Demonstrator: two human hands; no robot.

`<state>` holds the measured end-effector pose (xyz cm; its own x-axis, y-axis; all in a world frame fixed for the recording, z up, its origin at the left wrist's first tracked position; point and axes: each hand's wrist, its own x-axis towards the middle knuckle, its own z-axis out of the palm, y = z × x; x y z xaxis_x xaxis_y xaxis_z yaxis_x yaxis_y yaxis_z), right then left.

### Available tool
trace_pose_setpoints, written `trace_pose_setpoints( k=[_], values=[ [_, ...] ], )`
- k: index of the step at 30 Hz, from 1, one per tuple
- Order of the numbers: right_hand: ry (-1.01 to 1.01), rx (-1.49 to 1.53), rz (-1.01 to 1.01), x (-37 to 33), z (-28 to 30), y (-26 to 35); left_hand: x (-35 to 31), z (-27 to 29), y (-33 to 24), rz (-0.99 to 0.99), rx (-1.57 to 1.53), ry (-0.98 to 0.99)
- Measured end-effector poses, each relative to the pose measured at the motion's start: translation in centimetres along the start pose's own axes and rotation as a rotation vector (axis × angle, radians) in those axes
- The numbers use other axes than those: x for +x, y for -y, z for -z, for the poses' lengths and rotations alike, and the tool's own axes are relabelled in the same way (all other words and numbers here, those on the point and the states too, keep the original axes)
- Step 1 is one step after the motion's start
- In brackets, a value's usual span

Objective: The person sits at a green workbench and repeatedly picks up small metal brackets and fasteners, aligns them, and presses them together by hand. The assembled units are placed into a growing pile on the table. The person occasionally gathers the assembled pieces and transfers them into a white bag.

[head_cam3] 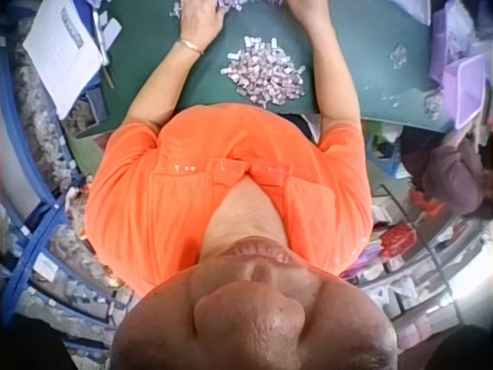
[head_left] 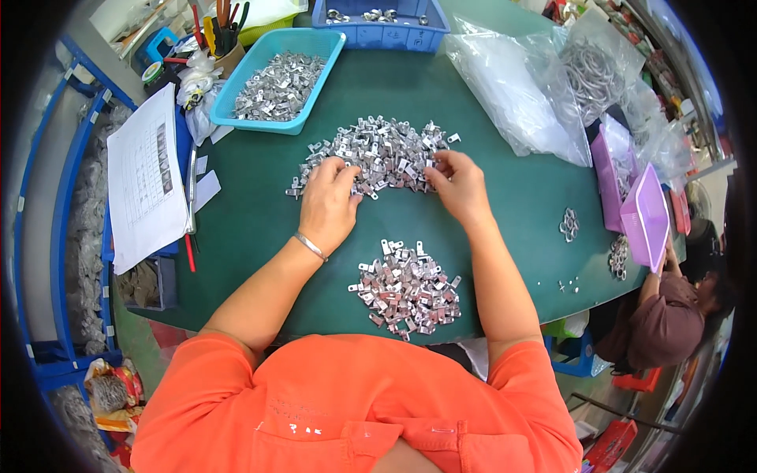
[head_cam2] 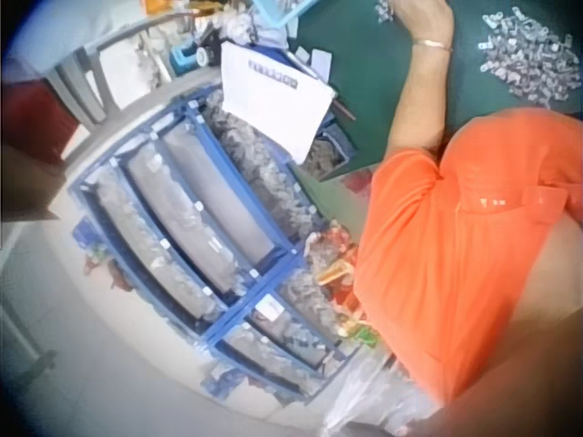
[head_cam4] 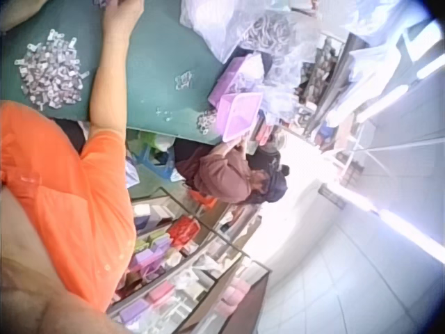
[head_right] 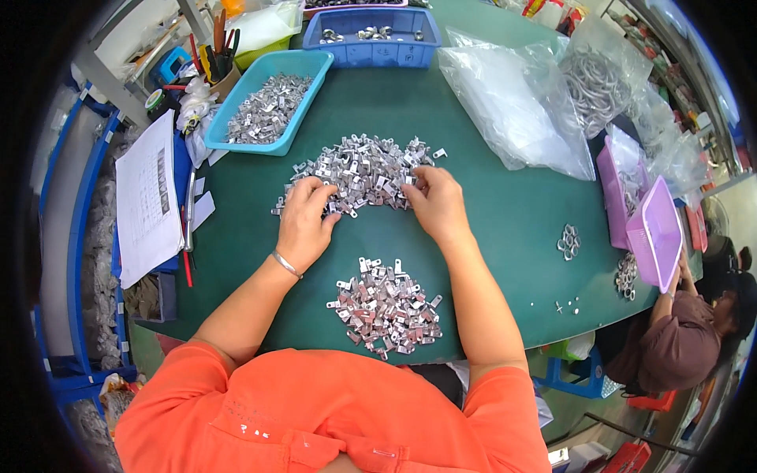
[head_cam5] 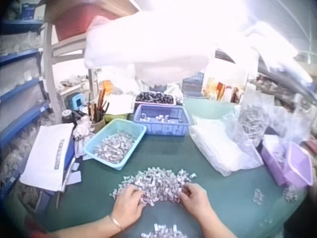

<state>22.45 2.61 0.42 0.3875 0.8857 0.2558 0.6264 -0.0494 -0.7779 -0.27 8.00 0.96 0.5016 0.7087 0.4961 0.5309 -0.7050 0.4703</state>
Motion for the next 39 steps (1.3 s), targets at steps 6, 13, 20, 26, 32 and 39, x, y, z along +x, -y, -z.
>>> trace_pose_setpoints(
  k=[6,13,20,26,32,39],
  values=[
    [-0.059,-0.063,0.053,-0.2,-1.2,0.6,-0.2,-0.5,1.2,0.006,-0.184,-0.075],
    [0.265,0.378,-0.108,-0.9,2.2,1.4,-1.1,-0.5,1.6,0.100,-0.306,-0.174],
    [0.191,-0.114,0.145,-1.3,0.6,3.3,-1.3,-0.1,1.3,0.347,-0.560,-0.281],
    [-0.006,-0.183,0.107,-1.0,-2.0,1.6,-1.7,-0.5,2.2,0.704,-1.377,-0.070],
    [-0.086,-0.117,0.078,-1.5,-2.3,1.7,-2.0,-0.1,2.0,0.759,-1.595,0.027],
    [-0.056,0.163,0.104,-3.1,-1.2,2.8,-2.1,0.3,1.4,0.818,-1.565,0.112]
  ],
)
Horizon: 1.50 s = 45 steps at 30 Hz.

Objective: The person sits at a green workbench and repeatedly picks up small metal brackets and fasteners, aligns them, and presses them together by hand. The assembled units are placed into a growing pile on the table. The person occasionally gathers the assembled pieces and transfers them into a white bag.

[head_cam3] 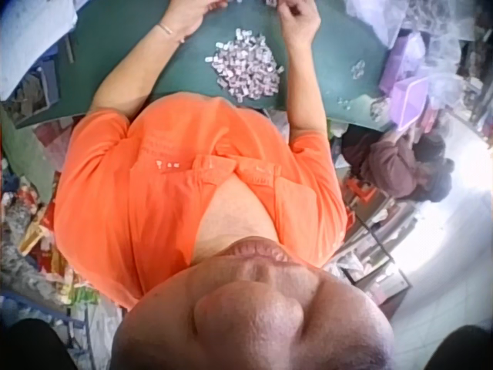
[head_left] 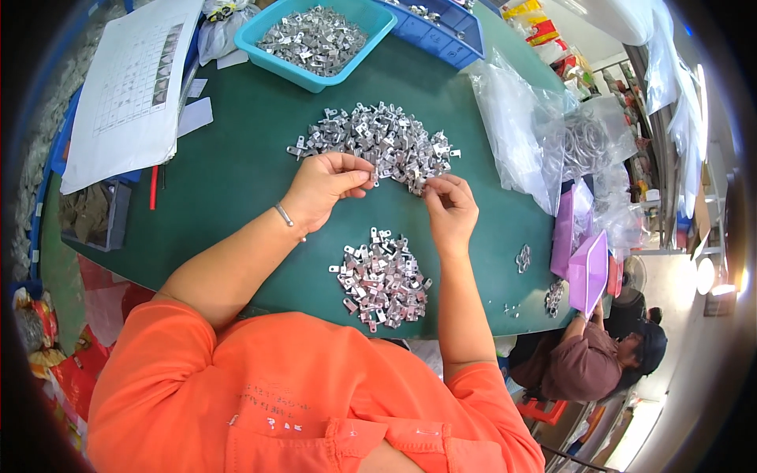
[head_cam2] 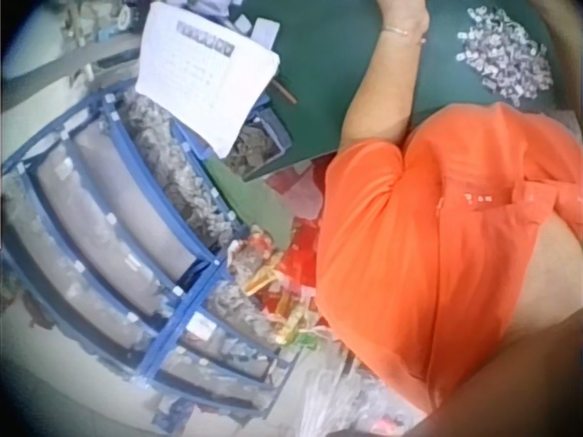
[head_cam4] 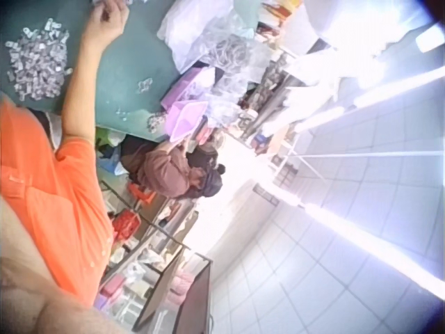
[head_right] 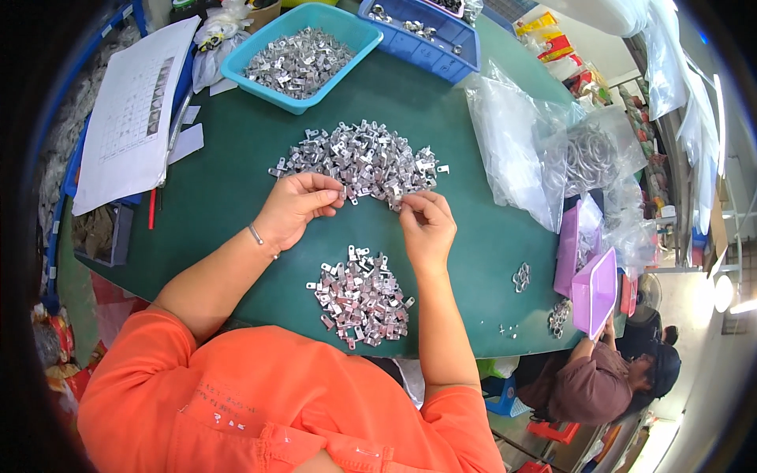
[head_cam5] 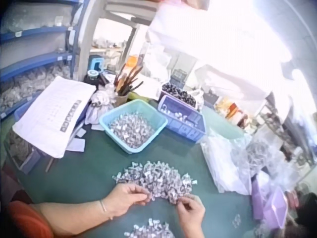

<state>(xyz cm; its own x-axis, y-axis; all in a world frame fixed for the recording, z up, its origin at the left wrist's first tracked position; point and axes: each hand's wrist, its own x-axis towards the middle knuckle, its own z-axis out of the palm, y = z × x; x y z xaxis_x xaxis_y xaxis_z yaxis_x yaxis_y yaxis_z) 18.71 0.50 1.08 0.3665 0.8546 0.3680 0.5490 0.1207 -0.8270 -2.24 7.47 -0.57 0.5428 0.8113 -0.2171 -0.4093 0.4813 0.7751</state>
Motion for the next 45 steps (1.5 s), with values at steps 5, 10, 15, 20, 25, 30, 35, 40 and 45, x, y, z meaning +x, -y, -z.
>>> trace_pose_setpoints(
  k=[5,10,15,20,25,30,35,40,45],
  values=[
    [0.065,0.189,-0.038,-1.8,0.2,1.1,-0.6,-0.8,0.3,0.051,-0.018,0.051],
    [0.178,0.411,-0.183,-2.2,1.3,2.3,-0.6,-0.7,0.1,0.089,0.058,0.085],
    [0.539,0.153,-0.178,-0.9,2.9,1.5,-0.3,-0.3,0.8,0.022,0.070,0.130],
    [0.068,-0.386,0.081,0.8,-1.3,-0.5,-0.3,-0.4,0.8,0.022,0.033,0.113],
    [0.060,-0.261,-0.072,1.2,-1.3,-1.6,-0.3,-0.7,0.6,0.019,0.013,0.120],
    [0.046,-0.257,-0.042,1.2,-0.9,-1.9,-0.7,-1.0,0.4,0.017,0.047,0.130],
    [0.238,0.133,-0.355,0.4,1.2,-1.4,-0.9,-1.2,-0.1,0.047,0.100,0.157],
    [0.905,0.287,-0.220,1.2,3.5,1.6,-1.2,-0.8,-0.4,0.244,0.434,0.561],
    [0.258,-0.335,0.058,1.8,-0.7,0.4,-1.0,-0.8,-0.1,0.097,0.789,0.517]
  ],
)
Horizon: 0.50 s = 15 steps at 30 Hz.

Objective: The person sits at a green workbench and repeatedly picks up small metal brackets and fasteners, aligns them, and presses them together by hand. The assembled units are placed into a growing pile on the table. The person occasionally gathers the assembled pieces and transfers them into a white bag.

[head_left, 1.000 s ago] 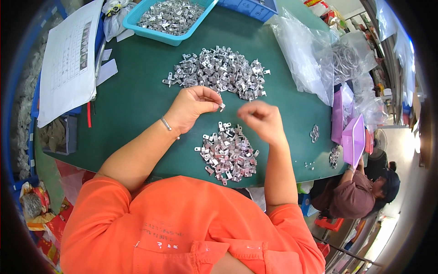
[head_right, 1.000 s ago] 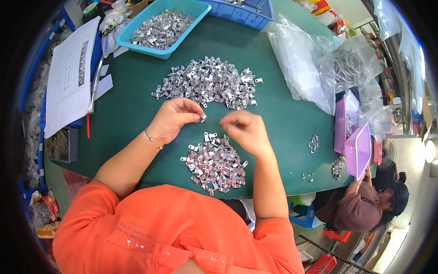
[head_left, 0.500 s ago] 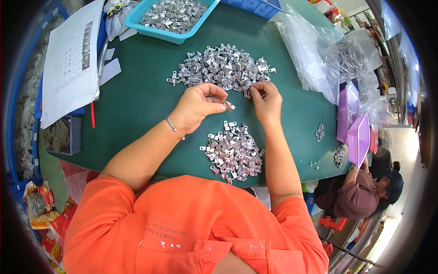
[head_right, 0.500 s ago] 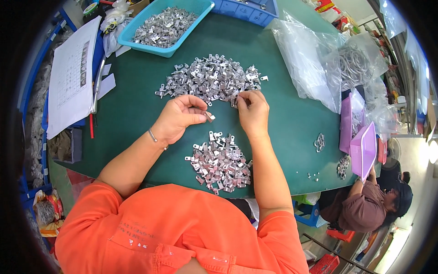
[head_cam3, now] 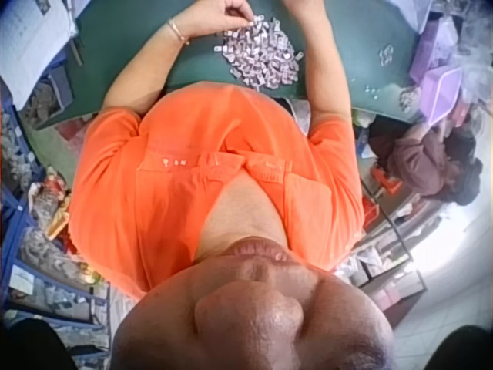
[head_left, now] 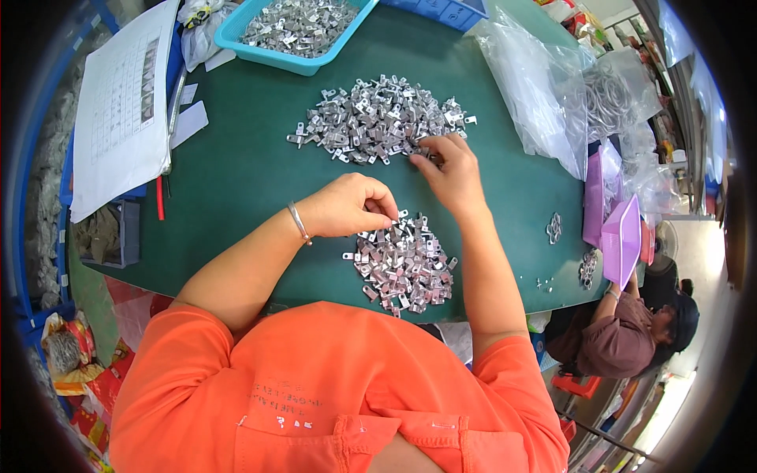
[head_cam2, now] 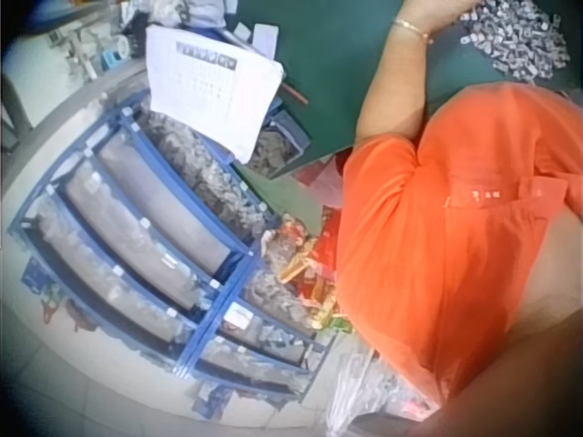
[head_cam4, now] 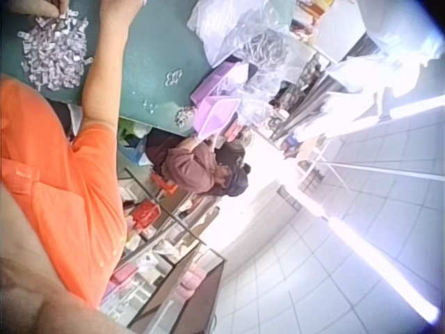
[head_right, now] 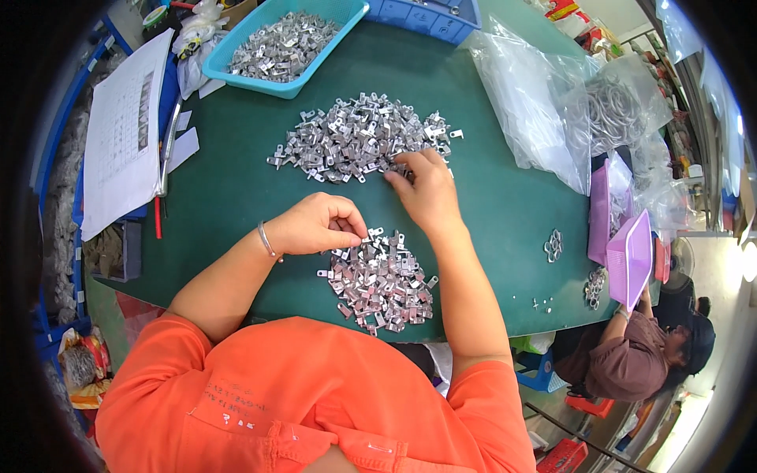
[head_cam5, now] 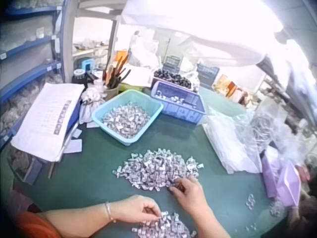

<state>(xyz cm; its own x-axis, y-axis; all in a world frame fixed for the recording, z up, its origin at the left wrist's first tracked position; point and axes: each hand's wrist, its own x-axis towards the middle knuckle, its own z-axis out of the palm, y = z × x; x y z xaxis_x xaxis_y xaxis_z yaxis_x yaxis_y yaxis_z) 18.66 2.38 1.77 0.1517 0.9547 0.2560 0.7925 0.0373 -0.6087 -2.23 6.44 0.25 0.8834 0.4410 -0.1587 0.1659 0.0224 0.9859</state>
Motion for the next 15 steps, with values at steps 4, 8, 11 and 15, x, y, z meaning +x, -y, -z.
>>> trace_pose_setpoints(
  k=[4,8,11,15],
  values=[
    [-0.100,-0.052,0.018,0.2,-1.1,-1.3,-0.1,0.2,-0.6,0.042,0.003,-0.022],
    [-0.043,0.555,-0.491,0.0,0.4,-1.5,0.2,0.0,0.2,0.064,0.007,-0.075],
    [0.016,0.873,-0.606,-0.5,1.9,-0.7,0.2,-0.1,-0.2,0.096,0.004,-0.077],
    [0.140,0.958,-0.540,-1.6,3.0,-0.2,0.3,-0.5,0.0,0.067,-0.121,-0.097]
  ],
)
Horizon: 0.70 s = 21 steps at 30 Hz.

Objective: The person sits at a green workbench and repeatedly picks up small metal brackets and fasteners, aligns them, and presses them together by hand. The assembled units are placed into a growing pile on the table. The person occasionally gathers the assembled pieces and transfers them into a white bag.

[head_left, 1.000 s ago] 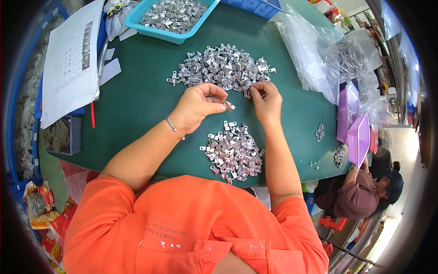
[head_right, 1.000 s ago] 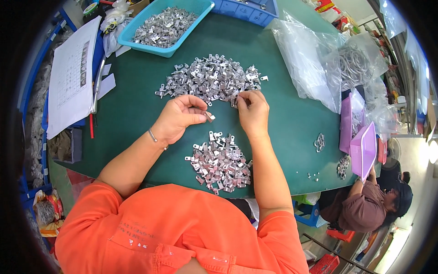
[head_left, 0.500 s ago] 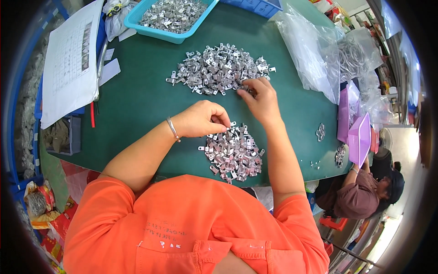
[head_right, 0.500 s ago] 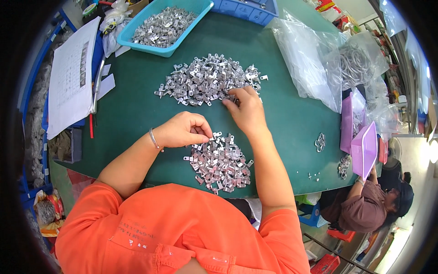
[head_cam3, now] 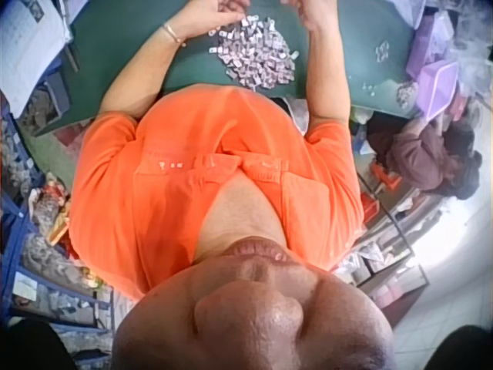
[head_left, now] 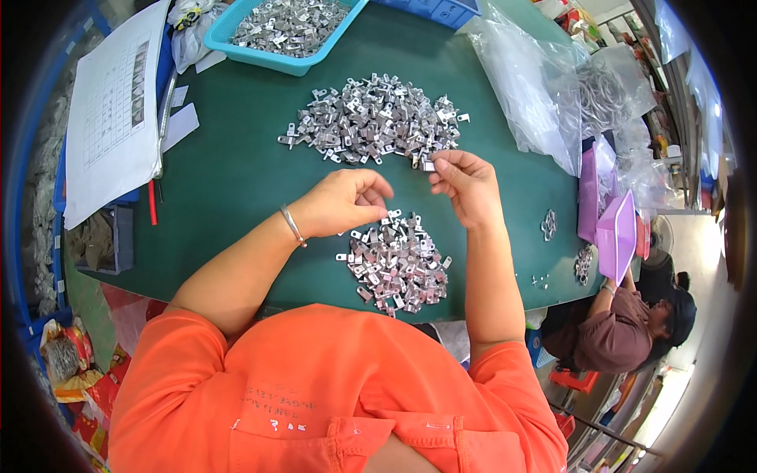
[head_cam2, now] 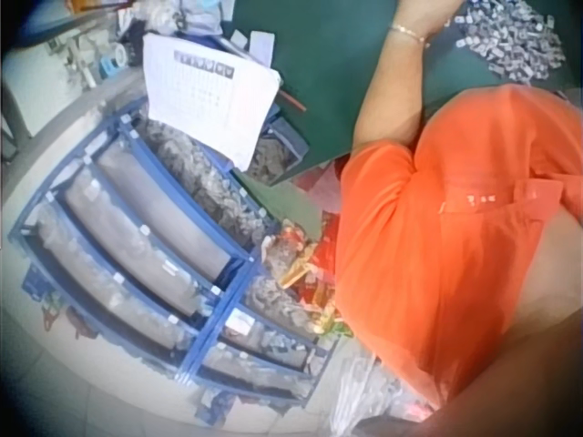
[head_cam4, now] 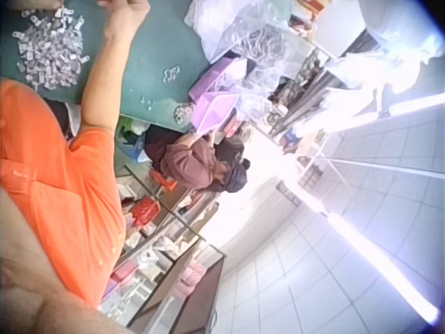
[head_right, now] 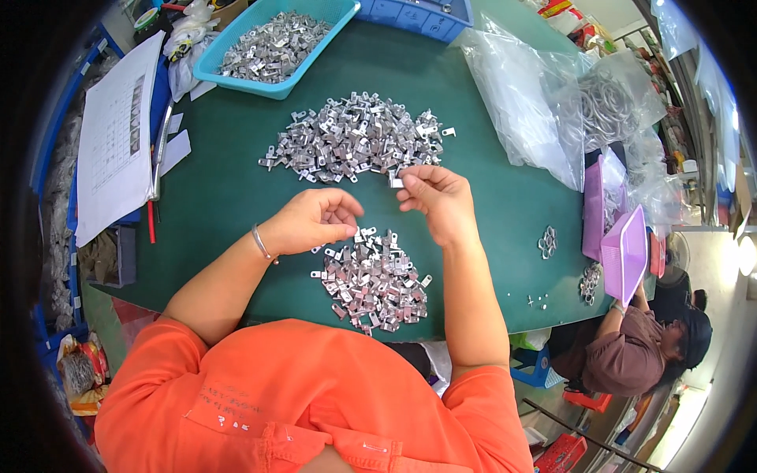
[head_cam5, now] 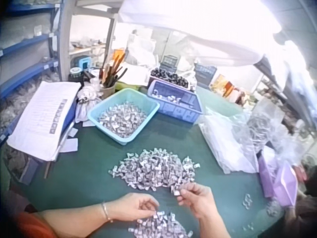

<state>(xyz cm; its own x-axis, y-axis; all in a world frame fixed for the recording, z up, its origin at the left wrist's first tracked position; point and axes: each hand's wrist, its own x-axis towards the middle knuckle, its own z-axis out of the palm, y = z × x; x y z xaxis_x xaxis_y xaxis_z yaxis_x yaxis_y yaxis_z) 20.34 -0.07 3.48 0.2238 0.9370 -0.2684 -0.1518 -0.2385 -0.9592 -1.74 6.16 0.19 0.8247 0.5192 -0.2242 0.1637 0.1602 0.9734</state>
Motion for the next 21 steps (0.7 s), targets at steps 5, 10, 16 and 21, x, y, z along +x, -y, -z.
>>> trace_pose_setpoints(
  k=[5,10,16,21],
  values=[
    [0.580,-0.397,0.221,-1.9,-0.7,1.1,-0.6,0.1,0.1,-0.009,-0.030,0.096],
    [0.005,-0.903,0.360,-0.1,-0.9,-0.4,-0.5,0.4,0.0,-0.244,0.255,0.163],
    [-0.240,-1.210,0.600,1.9,-2.1,-2.7,-0.3,0.2,0.0,-0.178,0.318,0.129],
    [-0.174,-0.874,0.644,0.9,-1.6,-1.6,-0.2,0.2,0.3,-0.168,0.285,0.096]
  ],
)
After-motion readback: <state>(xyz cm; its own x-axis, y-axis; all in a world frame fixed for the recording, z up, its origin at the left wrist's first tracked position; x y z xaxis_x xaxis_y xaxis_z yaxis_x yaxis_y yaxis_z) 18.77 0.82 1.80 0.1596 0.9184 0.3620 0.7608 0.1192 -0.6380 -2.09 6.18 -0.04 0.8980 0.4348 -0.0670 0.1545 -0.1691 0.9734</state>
